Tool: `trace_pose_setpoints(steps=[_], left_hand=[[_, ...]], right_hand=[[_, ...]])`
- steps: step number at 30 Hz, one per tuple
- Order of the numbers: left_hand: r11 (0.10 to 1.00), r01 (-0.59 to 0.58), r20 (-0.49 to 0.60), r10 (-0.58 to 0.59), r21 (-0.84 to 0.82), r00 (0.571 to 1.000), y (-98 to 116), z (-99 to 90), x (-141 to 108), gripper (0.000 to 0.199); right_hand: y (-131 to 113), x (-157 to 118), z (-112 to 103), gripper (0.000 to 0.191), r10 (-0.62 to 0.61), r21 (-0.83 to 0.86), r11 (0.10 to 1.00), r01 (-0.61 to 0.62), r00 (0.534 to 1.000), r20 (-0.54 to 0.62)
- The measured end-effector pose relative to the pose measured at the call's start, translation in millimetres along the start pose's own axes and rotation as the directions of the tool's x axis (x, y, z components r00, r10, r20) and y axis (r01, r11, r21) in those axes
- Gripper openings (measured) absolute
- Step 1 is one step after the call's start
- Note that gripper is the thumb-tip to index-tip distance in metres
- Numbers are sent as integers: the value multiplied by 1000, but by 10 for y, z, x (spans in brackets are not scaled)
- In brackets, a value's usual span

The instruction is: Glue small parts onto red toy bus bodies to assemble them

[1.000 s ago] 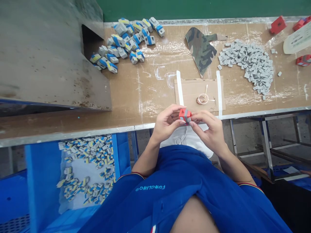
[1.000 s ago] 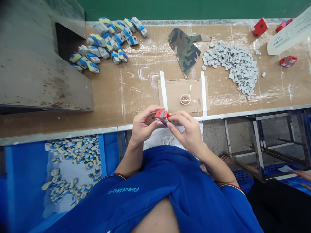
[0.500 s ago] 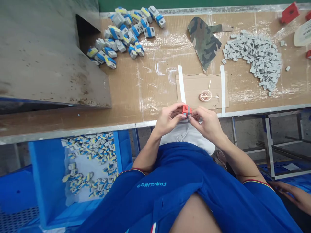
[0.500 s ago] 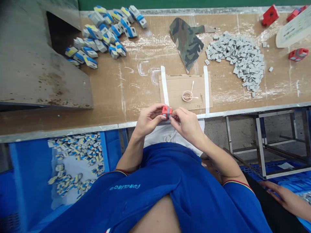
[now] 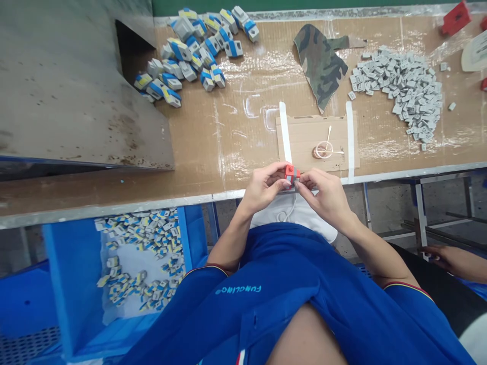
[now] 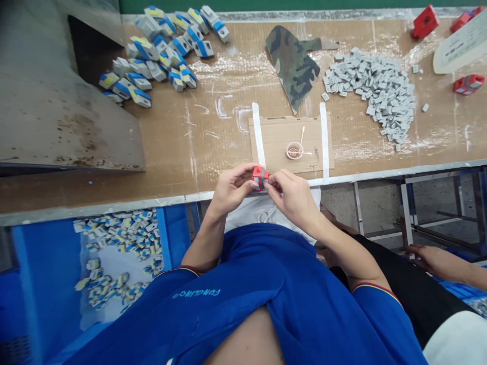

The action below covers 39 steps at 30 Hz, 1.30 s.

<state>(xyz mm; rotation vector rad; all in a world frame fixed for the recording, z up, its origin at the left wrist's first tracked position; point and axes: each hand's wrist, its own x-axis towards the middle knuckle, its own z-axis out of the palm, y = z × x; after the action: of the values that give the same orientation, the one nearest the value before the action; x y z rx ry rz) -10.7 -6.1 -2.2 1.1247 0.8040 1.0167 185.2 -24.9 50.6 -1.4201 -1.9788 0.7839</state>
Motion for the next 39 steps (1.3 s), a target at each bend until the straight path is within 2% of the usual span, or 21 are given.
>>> trace_pose_setpoints(steps=[7, 19, 29, 39], left_hand=[[999, 14, -13, -15, -38, 1000, 9, -36, -19, 44], [1000, -4, 1, 4, -12, 1000, -5, -53, -21, 40], [990, -139, 49, 141, -39, 989, 58, -54, -13, 33], [997, -60, 85, 63, -45, 994, 40, -69, -33, 33]], right_hand=[[-88, 26, -41, 10, 0, 50, 999, -1, 1000, 13], [-34, -6, 83, 12, -8, 64, 998, 10, 999, -41], [-186, -41, -1, 8, -34, 57, 998, 39, 996, -83], [-101, -77, 34, 17, -62, 143, 987, 67, 997, -40]])
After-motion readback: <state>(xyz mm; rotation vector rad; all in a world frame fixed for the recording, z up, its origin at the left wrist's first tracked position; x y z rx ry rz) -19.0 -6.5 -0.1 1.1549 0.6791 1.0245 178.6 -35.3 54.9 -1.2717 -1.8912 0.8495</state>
